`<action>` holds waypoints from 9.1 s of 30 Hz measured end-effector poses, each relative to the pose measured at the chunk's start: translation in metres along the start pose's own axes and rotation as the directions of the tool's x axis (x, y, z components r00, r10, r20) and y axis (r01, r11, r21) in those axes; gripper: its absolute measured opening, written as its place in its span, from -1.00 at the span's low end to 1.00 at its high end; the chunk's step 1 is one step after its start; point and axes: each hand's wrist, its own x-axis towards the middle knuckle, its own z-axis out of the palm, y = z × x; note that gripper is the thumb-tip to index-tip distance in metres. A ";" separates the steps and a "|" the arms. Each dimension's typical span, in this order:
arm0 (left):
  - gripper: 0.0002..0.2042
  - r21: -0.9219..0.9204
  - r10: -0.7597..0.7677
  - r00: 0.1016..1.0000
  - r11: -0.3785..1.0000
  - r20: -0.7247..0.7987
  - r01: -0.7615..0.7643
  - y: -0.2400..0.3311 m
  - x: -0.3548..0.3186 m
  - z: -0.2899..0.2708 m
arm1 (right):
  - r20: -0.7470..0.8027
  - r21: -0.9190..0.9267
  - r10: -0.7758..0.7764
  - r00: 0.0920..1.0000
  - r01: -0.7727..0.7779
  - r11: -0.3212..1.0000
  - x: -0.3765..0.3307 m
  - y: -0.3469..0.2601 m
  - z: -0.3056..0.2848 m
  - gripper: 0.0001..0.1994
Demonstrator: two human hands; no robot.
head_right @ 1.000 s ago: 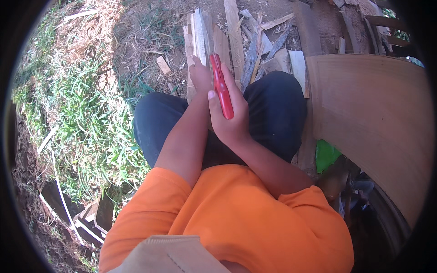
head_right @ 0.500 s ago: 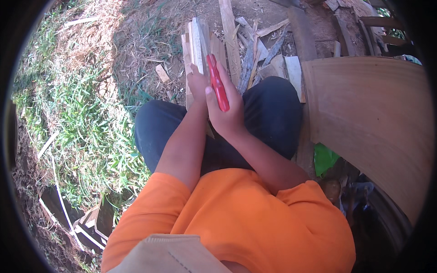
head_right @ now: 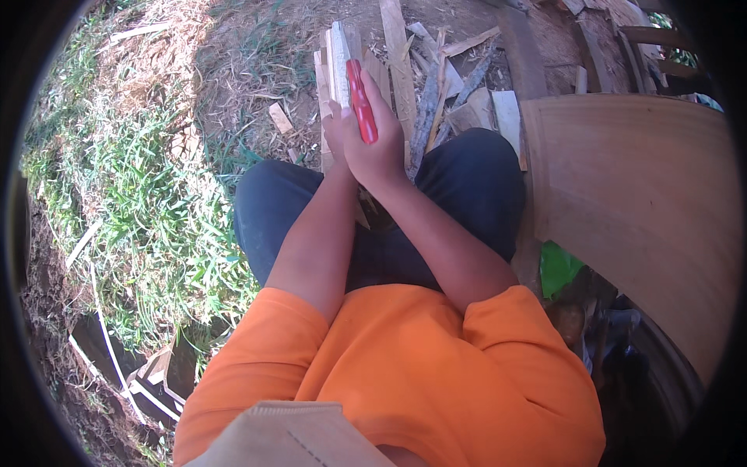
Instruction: The person uses a red hand saw to cut a piece of wood held between their legs. After sawing, they switch to a chisel and a wooden mallet to split the wood further.
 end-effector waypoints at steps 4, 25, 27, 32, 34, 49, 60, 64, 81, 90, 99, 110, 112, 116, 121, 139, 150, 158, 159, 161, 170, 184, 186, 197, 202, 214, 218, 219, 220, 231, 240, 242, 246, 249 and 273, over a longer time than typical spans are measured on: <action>-0.25 0.101 0.029 0.997 0.995 -0.076 -0.021 0.001 -0.002 0.006 | 0.094 0.112 0.163 0.982 -0.173 0.978 -0.074 -0.051 -0.041 -0.43; -0.21 0.038 0.006 1.000 0.999 0.023 -0.007 0.014 -0.001 0.000 | 0.011 0.039 0.051 0.999 -0.052 0.998 0.064 0.014 0.006 -0.40; -0.22 0.060 0.075 0.996 0.995 0.048 -0.078 0.040 -0.010 0.013 | -0.153 0.121 -0.002 0.988 0.020 0.992 0.155 0.054 0.014 -0.48; -0.26 -0.031 0.072 0.996 0.997 -0.047 -0.073 -0.012 0.011 0.011 | -0.027 -0.047 -0.009 1.000 0.007 0.999 0.044 0.012 0.019 -0.44; -0.28 -0.024 -0.006 1.000 1.000 -0.019 0.006 -0.014 0.012 0.010 | 0.061 0.013 -0.100 0.993 0.099 0.995 -0.041 -0.019 -0.018 -0.41; -0.26 0.023 0.031 0.999 0.999 0.008 -0.031 -0.002 0.007 -0.002 | 0.043 -0.031 -0.102 0.994 0.104 0.994 -0.007 -0.003 -0.003 -0.40; -0.24 0.080 0.055 0.998 0.995 0.010 -0.056 0.030 -0.006 0.006 | -0.053 0.004 0.115 0.992 -0.115 0.993 0.141 0.030 0.028 -0.42; -0.24 0.013 -0.080 0.996 0.997 0.037 0.079 0.021 0.005 -0.008 | -0.010 -0.071 -0.100 0.995 0.099 0.993 0.033 0.012 0.004 -0.41; -0.22 0.016 -0.064 0.998 0.998 0.021 0.063 0.011 0.008 -0.013 | 0.050 -0.025 -0.042 0.998 0.044 0.999 -0.014 -0.013 -0.012 -0.41; -0.24 0.072 0.082 0.997 0.994 -0.007 -0.081 0.024 0.003 0.002 | 0.005 0.020 0.311 0.950 -0.311 0.950 0.187 0.004 0.037 -0.52; -0.24 0.082 0.005 1.000 0.997 -0.008 -0.004 0.016 0.009 -0.006 | 0.080 0.099 0.122 0.989 -0.130 0.987 -0.050 -0.045 -0.039 -0.38; -0.23 0.063 0.055 0.998 0.997 -0.014 -0.054 0.023 -0.002 0.006 | -0.076 -0.045 0.028 0.997 -0.032 0.999 0.104 0.019 0.020 -0.44; -0.23 0.024 0.009 1.000 1.000 0.006 -0.009 0.010 0.009 -0.002 | -0.030 -0.034 -0.050 0.998 0.049 0.998 0.046 0.001 0.014 -0.44; -0.23 0.032 -0.011 1.000 0.999 -0.018 0.012 0.008 0.009 -0.005 | 0.036 -0.010 -0.049 0.998 0.049 0.999 -0.036 -0.029 -0.019 -0.43; -0.24 0.071 0.089 0.996 0.993 0.002 -0.089 0.028 0.001 0.007 | -0.037 -0.101 0.129 0.991 -0.132 0.986 0.163 0.034 0.034 -0.46; -0.24 0.045 0.102 0.992 0.993 0.075 -0.106 0.040 -0.007 0.010 | -0.194 0.114 -0.138 0.971 0.162 0.980 0.164 0.074 0.033 -0.51; -0.23 0.081 -0.015 1.000 0.997 -0.003 0.015 0.010 0.009 -0.009 | 0.001 -0.039 -0.077 0.997 0.077 0.996 0.041 0.015 0.003 -0.42; -0.23 0.074 -0.014 1.000 0.997 0.011 0.013 0.017 0.007 -0.007 | -0.044 -0.036 -0.057 0.997 0.055 0.998 0.065 0.028 0.018 -0.44; -0.23 0.080 -0.004 1.000 0.997 0.000 0.004 0.012 0.006 -0.008 | 0.042 0.001 -0.044 0.998 0.044 0.999 0.019 0.007 -0.004 -0.42; -0.23 0.093 0.034 0.999 0.995 -0.030 -0.031 0.006 0.010 -0.004 | 0.127 0.013 0.061 0.990 -0.063 0.998 -0.048 -0.040 -0.047 -0.40; -0.24 0.049 0.120 0.992 0.991 0.025 -0.121 0.035 0.000 0.010 | -0.185 -0.017 0.070 0.980 -0.074 0.997 0.190 0.056 0.034 -0.58; -0.25 0.045 0.109 0.994 0.993 -0.019 -0.108 0.012 0.009 0.002 | -0.061 -0.050 -0.064 0.996 0.061 0.997 0.122 0.042 0.031 -0.40; -0.25 0.079 0.224 0.973 0.970 0.050 -0.228 0.045 -0.003 0.022 | -0.312 0.227 -0.027 0.950 0.102 0.968 0.221 0.106 0.026 -0.60; -0.25 0.047 0.092 0.994 0.995 -0.064 -0.089 0.004 0.010 0.000 | 0.015 0.048 -0.011 1.000 0.010 0.999 0.018 -0.006 -0.017 -0.43; -0.26 0.084 0.141 0.990 0.986 0.027 -0.143 0.022 0.005 0.008 | -0.081 -0.133 0.216 0.973 -0.225 0.965 0.186 0.014 0.038 -0.55; -0.23 0.028 0.080 0.997 0.996 -0.019 -0.080 0.017 0.007 0.000 | -0.047 -0.078 -0.076 0.996 0.072 0.994 0.104 0.034 0.021 -0.44; -0.23 0.079 0.095 0.995 0.992 0.008 -0.096 0.019 0.002 0.011 | -0.051 -0.207 0.170 0.984 -0.177 0.962 0.188 0.036 0.036 -0.55; -0.23 0.062 0.087 0.996 0.994 0.001 -0.087 0.015 0.000 0.011 | -0.090 -0.153 0.053 0.995 -0.066 0.986 0.145 0.046 0.030 -0.51; -0.23 0.036 0.077 0.996 0.997 -0.041 -0.075 0.014 0.008 0.005 | -0.115 -0.088 -0.085 0.990 0.075 0.993 0.109 0.037 0.029 -0.47; -0.21 0.073 0.128 0.992 0.989 -0.014 -0.126 0.026 0.006 0.010 | -0.058 -0.129 0.072 0.996 -0.079 0.988 0.170 0.057 0.031 -0.45; -0.21 0.078 0.024 0.999 0.997 -0.027 -0.022 0.007 0.011 -0.006 | 0.135 0.052 0.114 0.984 -0.122 0.991 -0.035 -0.033 -0.041 -0.40; -0.22 0.078 0.012 0.999 0.997 -0.038 -0.009 0.007 0.012 -0.008 | 0.152 0.054 0.074 0.986 -0.083 0.995 -0.030 -0.028 -0.037 -0.39; -0.22 0.029 0.075 0.997 0.997 0.023 -0.076 0.032 0.005 -0.004 | -0.073 -0.148 -0.096 0.993 0.084 0.985 0.137 0.047 0.033 -0.48; -0.22 0.050 0.063 0.998 0.997 0.011 -0.063 0.020 0.008 0.006 | -0.066 -0.100 0.095 0.993 -0.101 0.990 0.183 0.061 0.048 -0.51; -0.25 0.055 0.002 0.999 0.998 -0.035 0.000 0.008 0.014 -0.011 | 0.107 0.046 0.028 0.994 -0.033 0.998 -0.020 -0.022 -0.029 -0.42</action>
